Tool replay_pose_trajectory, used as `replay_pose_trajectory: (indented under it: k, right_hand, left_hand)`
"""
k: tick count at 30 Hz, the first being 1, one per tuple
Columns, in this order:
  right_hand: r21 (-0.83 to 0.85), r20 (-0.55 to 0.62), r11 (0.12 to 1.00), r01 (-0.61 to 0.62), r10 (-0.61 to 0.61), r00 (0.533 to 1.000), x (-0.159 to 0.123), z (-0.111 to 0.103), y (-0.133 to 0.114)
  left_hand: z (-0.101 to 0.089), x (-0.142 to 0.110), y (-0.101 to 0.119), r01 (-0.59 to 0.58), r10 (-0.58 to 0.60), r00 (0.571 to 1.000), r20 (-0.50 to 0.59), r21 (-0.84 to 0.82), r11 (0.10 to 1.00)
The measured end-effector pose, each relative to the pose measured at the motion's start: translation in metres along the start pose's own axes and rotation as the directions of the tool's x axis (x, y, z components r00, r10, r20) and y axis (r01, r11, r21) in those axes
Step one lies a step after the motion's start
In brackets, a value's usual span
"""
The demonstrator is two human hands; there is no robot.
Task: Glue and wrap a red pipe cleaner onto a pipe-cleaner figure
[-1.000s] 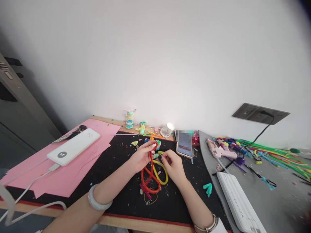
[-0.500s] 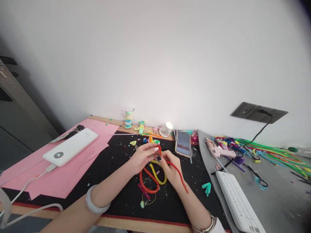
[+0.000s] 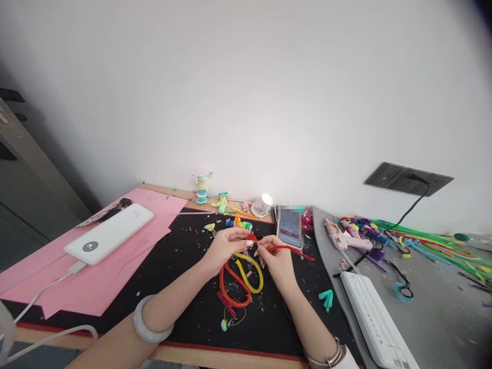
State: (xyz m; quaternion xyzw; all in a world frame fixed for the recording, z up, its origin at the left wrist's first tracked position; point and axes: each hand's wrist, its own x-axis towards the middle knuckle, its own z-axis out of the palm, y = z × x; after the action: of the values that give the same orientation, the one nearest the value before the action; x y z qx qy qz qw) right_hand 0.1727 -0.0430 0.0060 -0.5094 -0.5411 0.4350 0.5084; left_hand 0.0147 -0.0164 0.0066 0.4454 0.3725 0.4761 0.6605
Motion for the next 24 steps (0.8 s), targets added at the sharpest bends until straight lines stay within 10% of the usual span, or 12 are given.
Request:
replay_pose_trajectory:
  k: [15,24]
  right_hand:
    - [-0.034,-0.074,0.998,0.055,-0.057,0.996,0.007,-0.009,0.011]
    - [0.074,-0.014,0.997,0.024,-0.023,1.000,0.004,-0.010,0.004]
  left_hand:
    - [-0.002,0.001,0.000,-0.219,0.203,0.976,0.082,0.293,0.931]
    - [-0.003,0.004,-0.005,-0.105,0.096,0.991,0.094,0.092,0.990]
